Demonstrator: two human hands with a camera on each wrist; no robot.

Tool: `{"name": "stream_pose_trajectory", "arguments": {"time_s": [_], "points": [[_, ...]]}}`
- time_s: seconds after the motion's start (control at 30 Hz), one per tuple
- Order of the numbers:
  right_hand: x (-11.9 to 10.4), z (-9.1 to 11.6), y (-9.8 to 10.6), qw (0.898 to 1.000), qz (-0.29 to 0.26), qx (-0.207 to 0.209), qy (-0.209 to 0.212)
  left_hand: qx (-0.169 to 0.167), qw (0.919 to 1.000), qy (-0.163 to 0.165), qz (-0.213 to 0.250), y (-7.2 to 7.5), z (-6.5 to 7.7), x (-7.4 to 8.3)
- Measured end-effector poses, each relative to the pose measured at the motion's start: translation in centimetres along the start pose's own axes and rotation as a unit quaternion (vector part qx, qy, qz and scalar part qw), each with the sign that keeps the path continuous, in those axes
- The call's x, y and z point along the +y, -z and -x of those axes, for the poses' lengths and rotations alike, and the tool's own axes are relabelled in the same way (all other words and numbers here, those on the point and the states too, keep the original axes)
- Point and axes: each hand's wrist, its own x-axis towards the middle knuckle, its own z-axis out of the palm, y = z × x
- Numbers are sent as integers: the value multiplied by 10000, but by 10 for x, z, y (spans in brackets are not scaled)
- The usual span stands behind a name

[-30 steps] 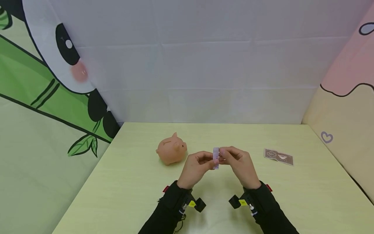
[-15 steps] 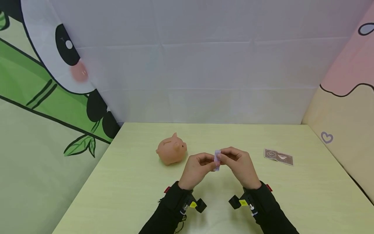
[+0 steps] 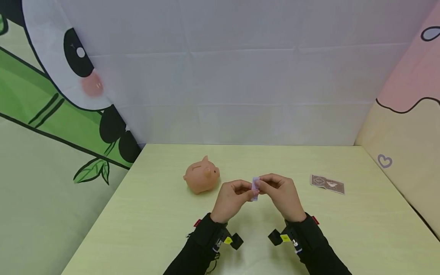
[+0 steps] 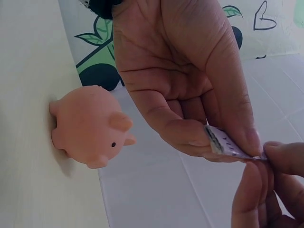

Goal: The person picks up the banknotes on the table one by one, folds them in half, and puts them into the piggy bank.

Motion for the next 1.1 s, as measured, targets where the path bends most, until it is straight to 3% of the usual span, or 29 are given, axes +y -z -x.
{"name": "stream_pose_trajectory", "arguments": {"time_s": [0.37, 0.83, 0.97, 1.1], "points": [[-5, 0, 2, 9997, -196, 167, 51, -324, 9992, 216, -54, 2, 1, -2], [-4, 1, -1, 9992, -392, 6, 66, 117, 9991, 286, 289, 3, -1, -3], [-4, 0, -1, 9990, -434, 38, 87, 16, 9997, 187, 131, 5, 0, -3], [-3, 0, -1, 9991, -383, 127, 104, -54, 9987, -234, -461, 13, 1, -3]]}}
